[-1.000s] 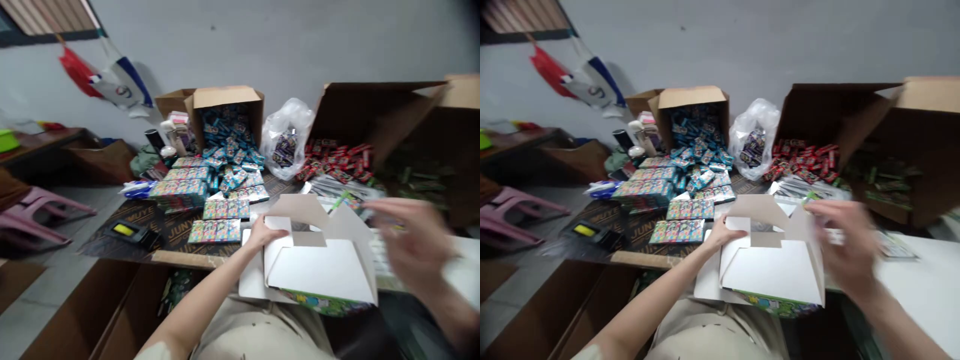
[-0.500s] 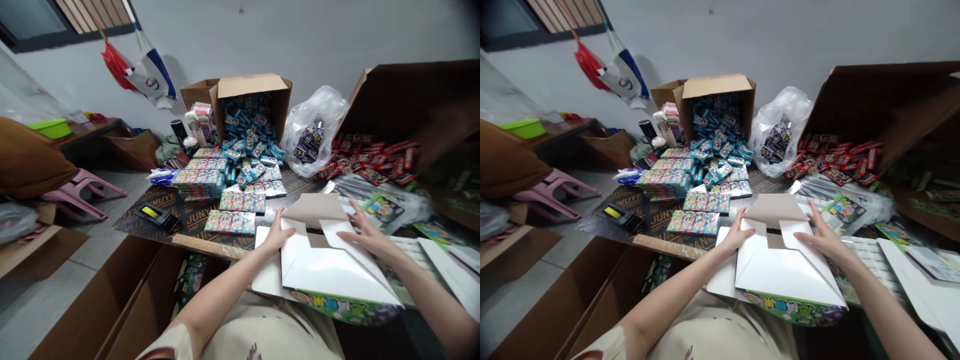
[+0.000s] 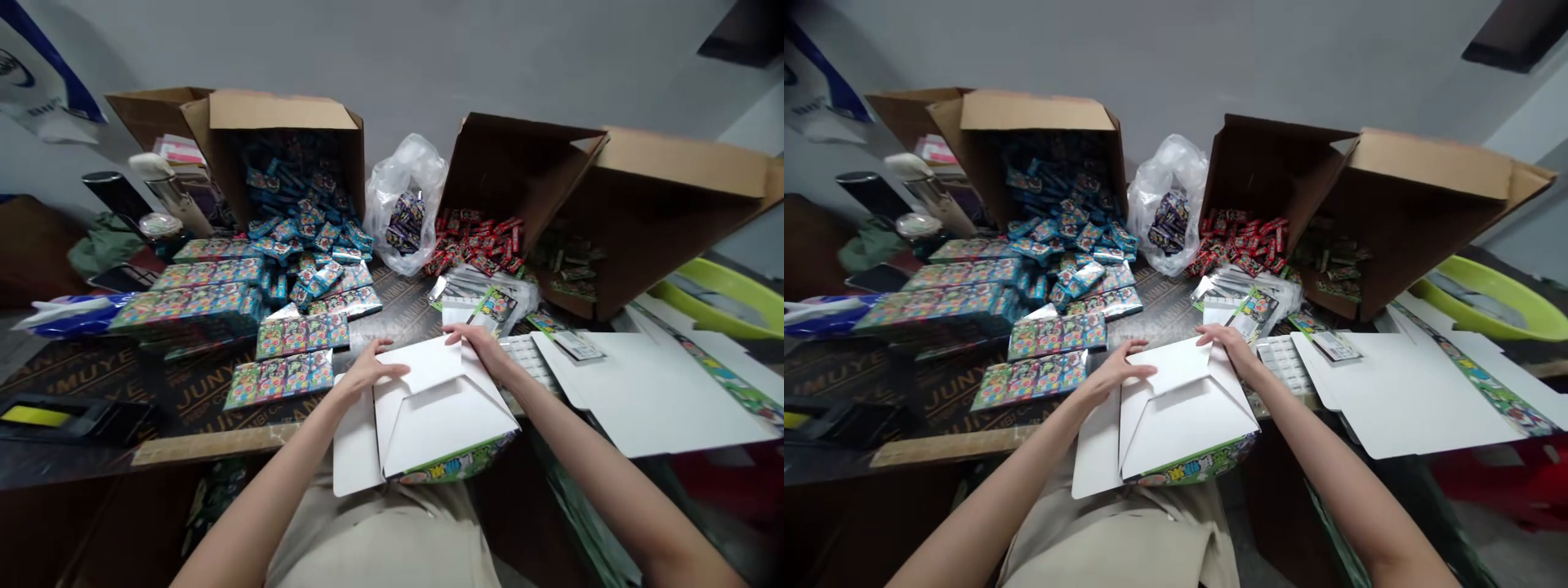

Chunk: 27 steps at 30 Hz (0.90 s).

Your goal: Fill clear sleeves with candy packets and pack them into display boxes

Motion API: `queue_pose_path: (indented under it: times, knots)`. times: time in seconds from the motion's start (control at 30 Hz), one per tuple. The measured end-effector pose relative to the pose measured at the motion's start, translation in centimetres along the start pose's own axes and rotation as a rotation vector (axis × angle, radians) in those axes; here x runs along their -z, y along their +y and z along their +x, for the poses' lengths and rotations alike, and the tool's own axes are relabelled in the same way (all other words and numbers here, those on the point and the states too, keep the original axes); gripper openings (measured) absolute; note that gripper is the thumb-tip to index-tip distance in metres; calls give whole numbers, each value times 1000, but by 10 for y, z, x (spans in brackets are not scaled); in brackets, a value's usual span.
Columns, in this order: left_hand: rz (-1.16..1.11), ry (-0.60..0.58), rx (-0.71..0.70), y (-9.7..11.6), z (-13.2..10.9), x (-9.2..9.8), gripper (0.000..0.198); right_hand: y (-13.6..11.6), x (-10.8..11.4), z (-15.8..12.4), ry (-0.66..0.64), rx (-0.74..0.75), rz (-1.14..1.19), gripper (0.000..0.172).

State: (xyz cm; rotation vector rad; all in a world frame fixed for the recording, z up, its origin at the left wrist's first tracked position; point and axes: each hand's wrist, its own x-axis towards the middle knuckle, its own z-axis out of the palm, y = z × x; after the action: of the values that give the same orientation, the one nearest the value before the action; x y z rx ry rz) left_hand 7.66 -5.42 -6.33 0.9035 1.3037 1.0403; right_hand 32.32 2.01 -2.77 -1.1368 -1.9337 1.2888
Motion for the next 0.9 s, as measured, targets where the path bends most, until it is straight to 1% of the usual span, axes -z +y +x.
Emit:
queue_pose_path:
  times: [0.03,0.07,0.1,0.13,0.17,0.2,0.27,0.33,0.43,0.5,0.57,0.63,0.67,0.73,0.8,0.87,0.9]
  knots:
    - [129,-39,-27,2,1,2,68,-3,1,1,-85,43,-104,36]
    - [256,-68,-57,3,3,3,71,-5,1,2,-166,83,-216,49]
    - [359,-80,-87,4,5,4,71,-6,1,3,-224,112,-321,66]
    - [423,-73,-112,3,7,5,70,-7,0,4,-254,129,-417,81]
    - [468,-55,-128,2,9,5,67,-7,-1,4,-261,135,-505,89]
    - [497,-28,-137,1,10,4,66,-7,-3,4,-253,132,-587,91]
    - [527,29,-145,-4,11,1,64,-6,-8,4,-215,122,-726,90]
    - [553,92,-156,-9,10,-3,64,-4,-13,3,-186,121,-818,89]
    - [610,178,-192,-13,6,-9,63,-3,-15,3,-161,115,-880,89]
    - [626,178,-201,-13,2,-9,61,-3,-12,5,-189,121,-865,91]
    - [525,138,-187,-11,-3,-6,56,-5,-4,7,-274,136,-780,89]
    - [264,127,-120,-8,-10,-3,52,-6,4,9,-333,138,-659,80]
    - [93,129,-70,-6,-15,-2,52,-6,8,9,-330,134,-605,74]
    - [-248,113,44,-2,-28,-4,58,-4,11,10,-265,118,-520,62]
    - [-485,30,118,7,-45,-13,70,-2,11,9,-165,105,-454,52]
    - [-580,-62,120,23,-62,-28,91,-6,11,6,-56,97,-398,45]
    - [-590,-73,89,34,-72,-37,104,-10,13,4,5,92,-375,44]
